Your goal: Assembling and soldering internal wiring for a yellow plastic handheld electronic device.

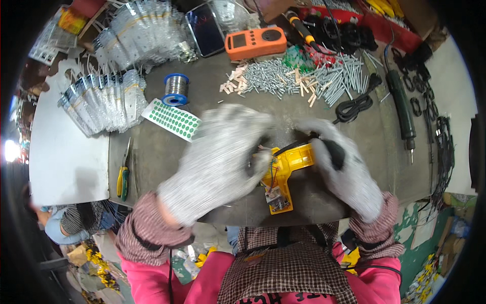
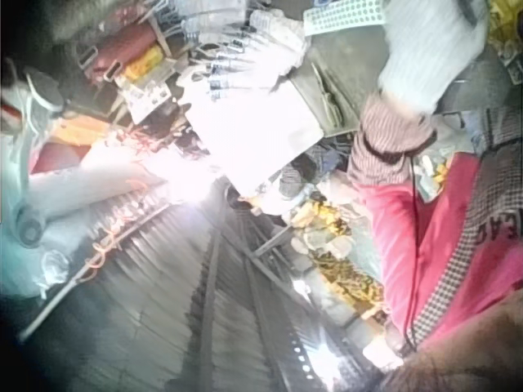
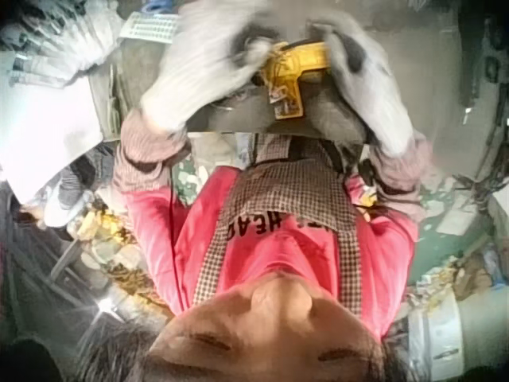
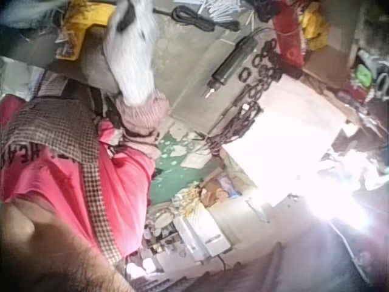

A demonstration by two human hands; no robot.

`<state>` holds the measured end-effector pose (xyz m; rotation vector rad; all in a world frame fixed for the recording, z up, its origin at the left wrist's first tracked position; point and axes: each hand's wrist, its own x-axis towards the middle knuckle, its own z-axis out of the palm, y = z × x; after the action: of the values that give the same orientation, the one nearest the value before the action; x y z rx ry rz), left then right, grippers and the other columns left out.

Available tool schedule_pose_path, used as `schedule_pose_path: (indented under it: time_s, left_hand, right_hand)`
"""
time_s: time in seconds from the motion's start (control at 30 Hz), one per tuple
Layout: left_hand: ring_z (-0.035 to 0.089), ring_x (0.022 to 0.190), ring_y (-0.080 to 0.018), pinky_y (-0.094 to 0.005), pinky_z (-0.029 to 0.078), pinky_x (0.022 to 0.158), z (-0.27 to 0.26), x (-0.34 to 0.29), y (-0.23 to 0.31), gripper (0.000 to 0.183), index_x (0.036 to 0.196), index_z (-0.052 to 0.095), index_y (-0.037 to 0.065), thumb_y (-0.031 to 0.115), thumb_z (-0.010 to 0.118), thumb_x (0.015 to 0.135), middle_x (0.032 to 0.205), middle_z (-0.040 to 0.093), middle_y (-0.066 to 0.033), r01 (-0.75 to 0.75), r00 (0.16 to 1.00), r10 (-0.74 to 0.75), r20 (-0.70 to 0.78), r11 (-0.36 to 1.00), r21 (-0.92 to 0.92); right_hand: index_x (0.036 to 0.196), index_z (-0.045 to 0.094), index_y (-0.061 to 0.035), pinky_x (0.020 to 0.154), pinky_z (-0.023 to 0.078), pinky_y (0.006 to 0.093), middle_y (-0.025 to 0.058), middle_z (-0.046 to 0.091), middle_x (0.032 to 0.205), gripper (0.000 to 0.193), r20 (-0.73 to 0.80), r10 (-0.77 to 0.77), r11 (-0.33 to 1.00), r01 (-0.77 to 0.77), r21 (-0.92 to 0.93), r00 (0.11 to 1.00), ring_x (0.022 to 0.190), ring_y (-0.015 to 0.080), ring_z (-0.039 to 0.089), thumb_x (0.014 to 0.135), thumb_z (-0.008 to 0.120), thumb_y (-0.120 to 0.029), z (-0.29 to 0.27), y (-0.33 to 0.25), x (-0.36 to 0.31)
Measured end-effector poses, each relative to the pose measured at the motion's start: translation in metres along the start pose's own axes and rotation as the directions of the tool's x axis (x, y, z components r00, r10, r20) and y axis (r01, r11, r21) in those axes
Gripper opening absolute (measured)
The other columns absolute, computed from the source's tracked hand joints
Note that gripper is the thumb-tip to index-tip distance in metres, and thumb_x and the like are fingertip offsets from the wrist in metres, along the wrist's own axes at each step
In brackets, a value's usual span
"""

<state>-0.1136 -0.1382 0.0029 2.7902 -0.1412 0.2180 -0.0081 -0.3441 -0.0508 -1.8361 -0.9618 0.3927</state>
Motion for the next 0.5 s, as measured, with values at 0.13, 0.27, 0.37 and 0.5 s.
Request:
schedule_pose_path:
  time_s: [0.13, 0.27, 0.37, 0.5]
  left_hand:
    - [0.061, 0.090, -0.0350, -0.0441, 0.048, 0.084, 0.026, -0.008, -0.019, 0.021, 0.103, 0.063, 0.005, 0.010, 0.064, 0.083, 0.092, 0.064, -0.0129, 0.042, 0.988, -0.002, 0.153, 0.964, -0.261]
    - [0.063, 0.094, -0.0297, -0.0434, 0.047, 0.088, 0.032, -0.029, -0.019, 0.021, 0.107, 0.063, 0.006, 0.012, 0.064, 0.087, 0.096, 0.065, -0.0104, 0.043, 0.998, -0.060, -0.011, 0.818, -0.573]
    - [0.062, 0.100, -0.0278, -0.0454, 0.043, 0.097, 0.046, -0.043, -0.016, 0.027, 0.113, 0.060, 0.006, 0.008, 0.065, 0.086, 0.103, 0.064, -0.0083, 0.006, 0.988, -0.087, -0.124, 0.841, -0.541]
    - [0.061, 0.105, -0.0268, -0.0485, 0.035, 0.108, 0.075, -0.072, -0.025, 0.040, 0.117, 0.057, 0.005, -0.002, 0.071, 0.080, 0.107, 0.064, -0.0088, 0.037, 0.962, -0.175, -0.207, 0.841, -0.540]
  right_hand:
    - [0.123, 0.059, -0.0045, 0.081, 0.055, 0.0407, 0.0182, 0.068, 0.100, 0.026, 0.218, 0.016, 0.986, 0.021, -0.164, 0.976, 0.095, 0.0342, 0.071, 0.100, 0.051, -0.013, 0.013, -0.009, 0.017]
    - [0.116, 0.063, -0.0045, 0.075, 0.055, 0.0304, 0.0138, 0.071, 0.097, 0.029, 0.259, 0.151, 0.987, -0.159, 0.009, 0.954, 0.089, 0.0201, 0.071, 0.090, 0.068, -0.016, 0.006, -0.029, 0.011]
    - [0.105, 0.066, -0.0039, 0.065, 0.050, 0.0280, 0.0090, 0.068, 0.084, 0.020, 0.114, -0.115, 0.982, 0.130, -0.136, 0.987, 0.072, 0.0120, 0.063, 0.087, 0.070, -0.011, 0.017, -0.007, 0.010]
    - [0.094, 0.068, -0.0062, 0.057, 0.045, 0.0317, 0.0079, 0.062, 0.074, 0.008, 0.125, -0.019, 0.995, 0.031, -0.097, 0.992, 0.062, 0.0189, 0.058, 0.087, 0.070, -0.009, 0.017, 0.004, 0.005]
